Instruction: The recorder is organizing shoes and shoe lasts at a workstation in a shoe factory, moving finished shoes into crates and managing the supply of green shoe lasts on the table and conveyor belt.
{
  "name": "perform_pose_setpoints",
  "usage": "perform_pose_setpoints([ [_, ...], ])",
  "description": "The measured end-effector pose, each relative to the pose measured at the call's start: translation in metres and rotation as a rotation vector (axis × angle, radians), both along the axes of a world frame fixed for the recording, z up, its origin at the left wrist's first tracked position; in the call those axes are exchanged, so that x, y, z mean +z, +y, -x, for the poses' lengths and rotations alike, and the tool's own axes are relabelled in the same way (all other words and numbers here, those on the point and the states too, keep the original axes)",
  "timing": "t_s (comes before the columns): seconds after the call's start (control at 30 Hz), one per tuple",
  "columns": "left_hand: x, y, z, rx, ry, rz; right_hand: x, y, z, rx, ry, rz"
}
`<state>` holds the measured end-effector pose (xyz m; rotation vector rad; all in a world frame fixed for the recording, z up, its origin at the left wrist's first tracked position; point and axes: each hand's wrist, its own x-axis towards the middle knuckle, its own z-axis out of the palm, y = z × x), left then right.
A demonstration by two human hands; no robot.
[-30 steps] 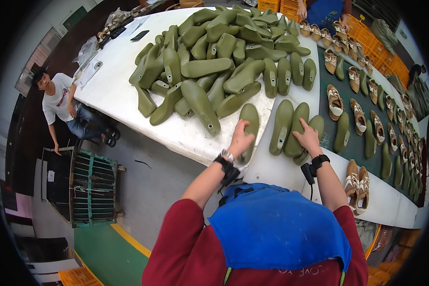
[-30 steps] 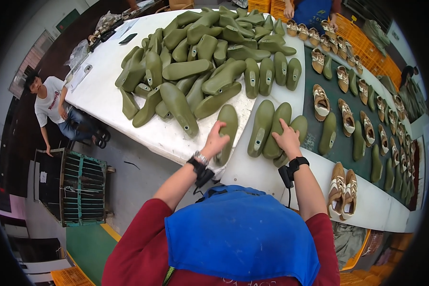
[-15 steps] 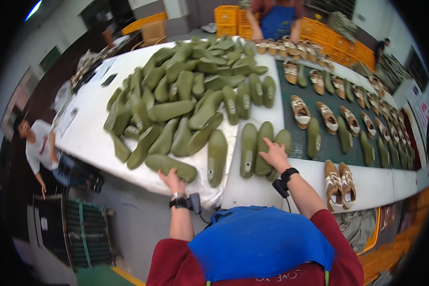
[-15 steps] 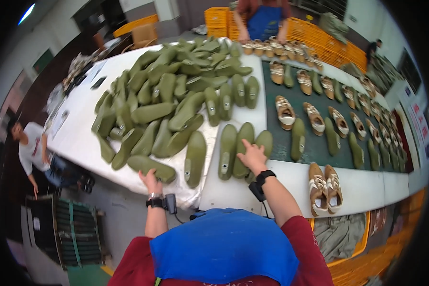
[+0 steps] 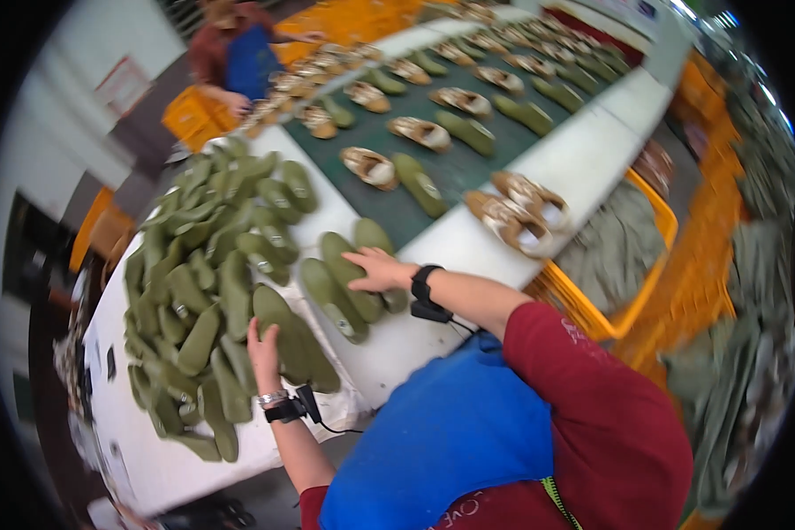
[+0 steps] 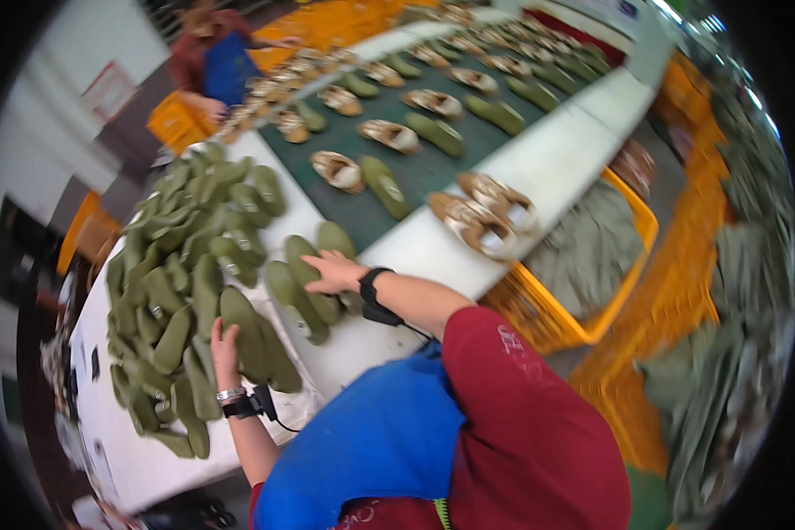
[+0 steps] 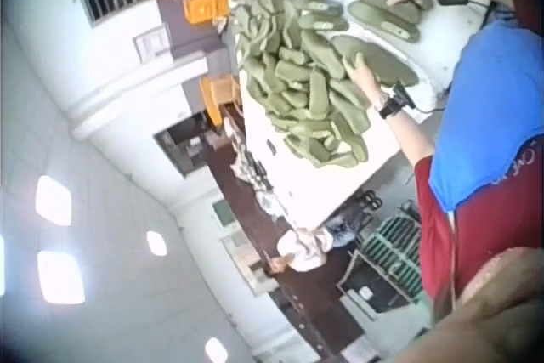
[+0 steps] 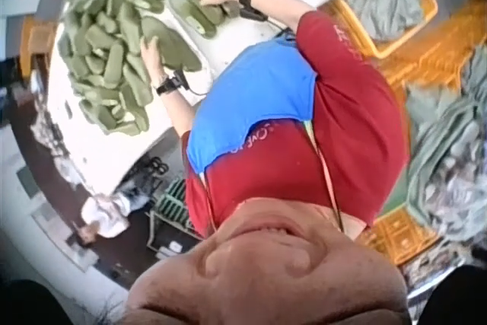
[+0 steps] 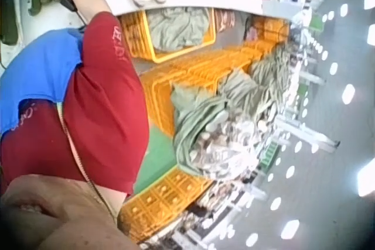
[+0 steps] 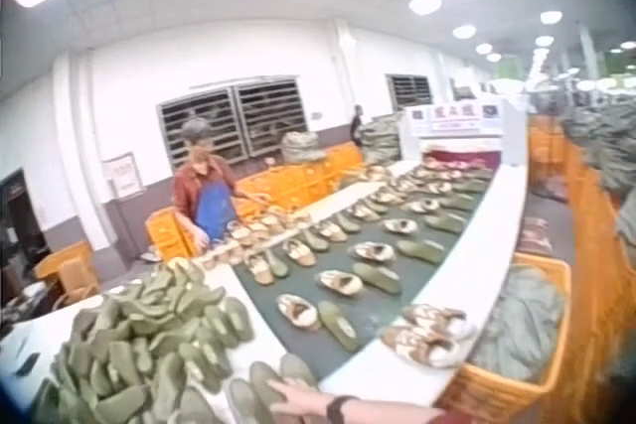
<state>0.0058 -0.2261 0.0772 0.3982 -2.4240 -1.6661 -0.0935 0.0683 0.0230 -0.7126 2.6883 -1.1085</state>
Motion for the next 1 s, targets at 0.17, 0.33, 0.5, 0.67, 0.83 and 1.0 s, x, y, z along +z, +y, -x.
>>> perform_pose_setpoints([
  [0.17, -0.055, 0.036, 0.045, -0.095, -0.159, -0.124, 0.014, 0.100, -0.028, -0.156, 0.117, 0.133],
  [0.33, -0.087, 0.045, 0.048, -0.024, -0.141, 0.103, 0.024, 0.237, -0.073, -0.618, 0.143, -0.100],
  [0.5, -0.050, 0.083, 0.018, 0.025, -0.164, 0.282, 0.030, 0.297, -0.106, -0.607, 0.111, -0.392],
  [0.67, -0.016, 0.160, -0.003, -0.067, 0.193, 0.413, 0.013, 0.308, -0.100, -0.324, -0.031, -0.520],
  [0.83, 0.030, 0.302, -0.030, -0.702, 0.065, 0.519, 0.007, 0.318, -0.100, -0.279, 0.186, -0.158],
  [1.0, 0.036, 0.409, -0.037, -1.345, -0.304, 0.473, 0.004, 0.403, -0.164, -0.649, 0.121, 0.097],
])
